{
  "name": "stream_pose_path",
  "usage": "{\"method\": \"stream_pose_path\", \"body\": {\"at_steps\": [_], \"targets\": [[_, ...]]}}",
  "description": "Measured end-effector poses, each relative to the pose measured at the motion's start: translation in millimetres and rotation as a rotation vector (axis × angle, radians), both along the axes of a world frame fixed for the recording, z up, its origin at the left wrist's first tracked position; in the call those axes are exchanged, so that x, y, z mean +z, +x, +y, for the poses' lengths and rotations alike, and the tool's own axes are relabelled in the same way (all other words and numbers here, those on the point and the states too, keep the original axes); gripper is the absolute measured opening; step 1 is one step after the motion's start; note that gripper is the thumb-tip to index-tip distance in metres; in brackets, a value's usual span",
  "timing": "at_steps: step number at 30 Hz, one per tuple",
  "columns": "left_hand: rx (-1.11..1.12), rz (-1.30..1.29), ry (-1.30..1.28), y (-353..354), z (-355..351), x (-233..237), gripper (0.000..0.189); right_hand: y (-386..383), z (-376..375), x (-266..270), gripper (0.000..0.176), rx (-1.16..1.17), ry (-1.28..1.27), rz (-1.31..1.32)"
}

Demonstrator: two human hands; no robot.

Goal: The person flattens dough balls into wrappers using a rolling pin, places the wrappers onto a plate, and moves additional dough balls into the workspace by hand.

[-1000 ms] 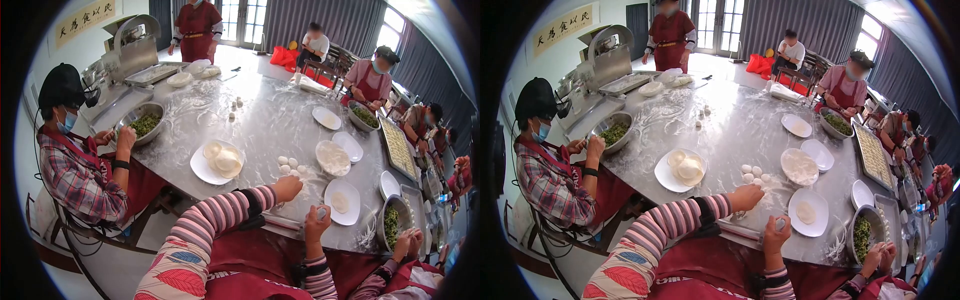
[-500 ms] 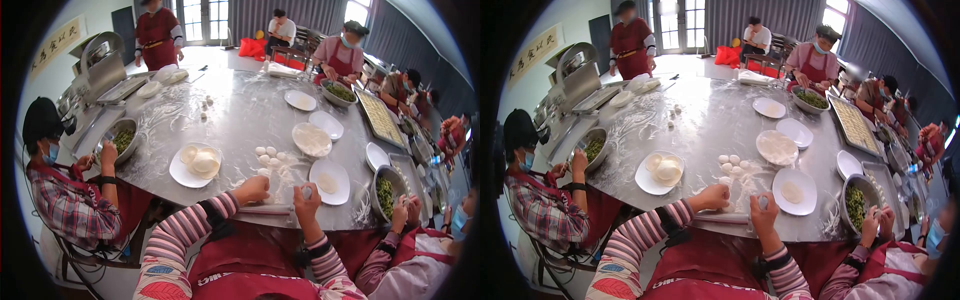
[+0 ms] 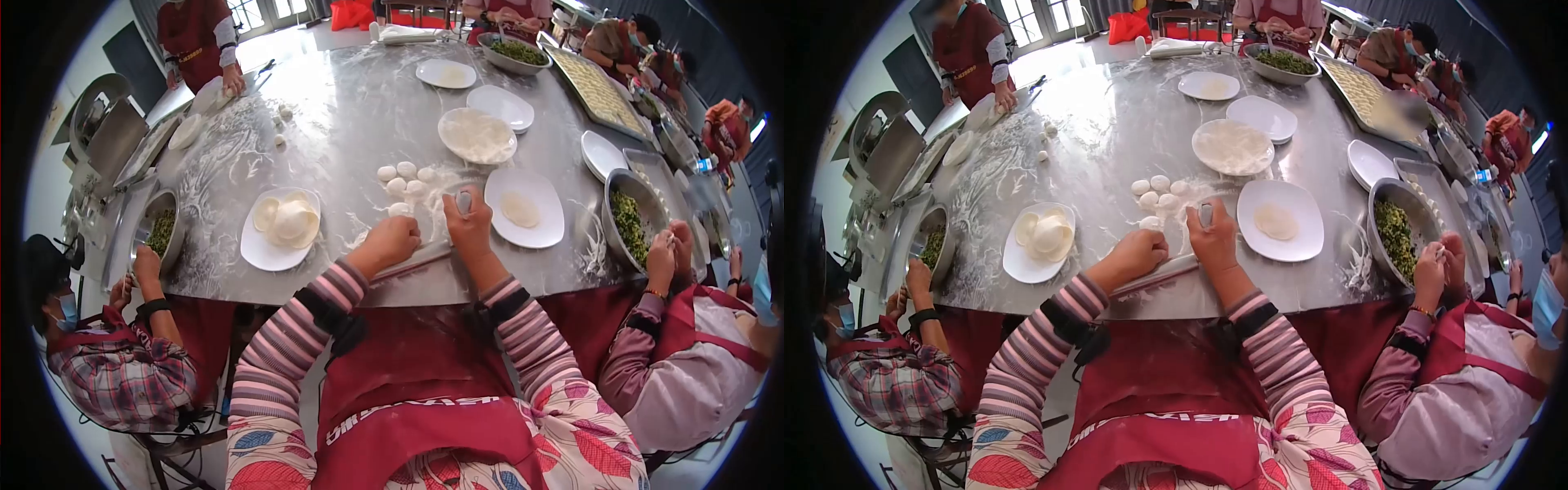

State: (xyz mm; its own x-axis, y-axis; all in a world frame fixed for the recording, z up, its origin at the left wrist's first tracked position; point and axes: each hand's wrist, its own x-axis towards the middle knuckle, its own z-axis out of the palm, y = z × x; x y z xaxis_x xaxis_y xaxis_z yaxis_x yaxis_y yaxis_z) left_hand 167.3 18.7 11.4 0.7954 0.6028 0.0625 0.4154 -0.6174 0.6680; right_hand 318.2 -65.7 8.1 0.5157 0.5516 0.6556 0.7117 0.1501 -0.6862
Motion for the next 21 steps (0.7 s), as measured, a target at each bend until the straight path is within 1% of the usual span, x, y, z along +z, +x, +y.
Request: {"method": "stream_pose_path", "body": {"at_steps": [1,2,3,4,5,7,8,9,10,11,13,14,16,17,18,19,20,21], "targets": [[-0.035,0.023,-0.116,0,0,6,0.014,0,4,4,0.020,0.039,-0.031,0.034],[-0.030,0.011,-0.107,-1,3,6,0.014,1,-6,4,0.020,0.045,-0.022,0.022],[-0.053,0.022,-0.083,-6,4,0,0.014,2,-30,-2,0.020,-0.014,0.033,-0.301],[-0.073,0.037,-0.055,-11,5,-3,0.014,3,-39,-4,0.019,-0.074,0.096,-0.620],[-0.061,0.062,-0.150,-14,5,2,0.014,4,-32,0,0.019,-0.066,0.107,-0.625],[-0.074,0.086,-0.107,-12,3,5,0.014,-7,-38,-5,0.019,0.020,0.080,-0.038],[-0.100,0.105,-0.058,-9,1,4,0.014,-1,-25,-2,0.021,-0.070,0.017,-0.331],[-0.066,0.111,-0.024,-4,1,3,0.014,0,-5,1,0.022,-0.040,-0.001,-0.159],[-0.078,0.112,-0.022,1,3,2,0.014,0,7,2,0.023,-0.006,-0.013,0.006],[-0.086,0.119,-0.050,4,6,0,0.014,2,4,-2,0.023,-0.013,-0.014,0.003],[-0.086,0.111,-0.072,2,10,3,0.014,3,0,-9,0.023,-0.032,-0.004,-0.098],[-0.117,0.119,-0.079,-4,7,3,0.014,6,-18,-17,0.024,-0.081,0.018,-0.303],[-0.135,0.121,-0.080,-9,10,7,0.014,-5,-49,-6,0.026,0.075,0.050,-0.031],[-0.148,0.110,-0.107,-11,8,7,0.014,-5,-43,-6,0.026,0.077,0.044,-0.027],[-0.171,0.108,-0.139,-13,3,4,0.014,-4,-35,-6,0.025,0.036,0.043,-0.091],[-0.169,0.134,-0.037,-6,2,4,0.014,-3,-25,-5,0.024,-0.013,0.041,-0.153],[-0.187,0.143,-0.040,-2,4,3,0.014,6,-2,-16,0.022,-0.050,0.011,-0.228],[-0.128,0.136,-0.061,5,9,0,0.014,1,9,2,0.021,0.028,-0.036,0.048]]}}
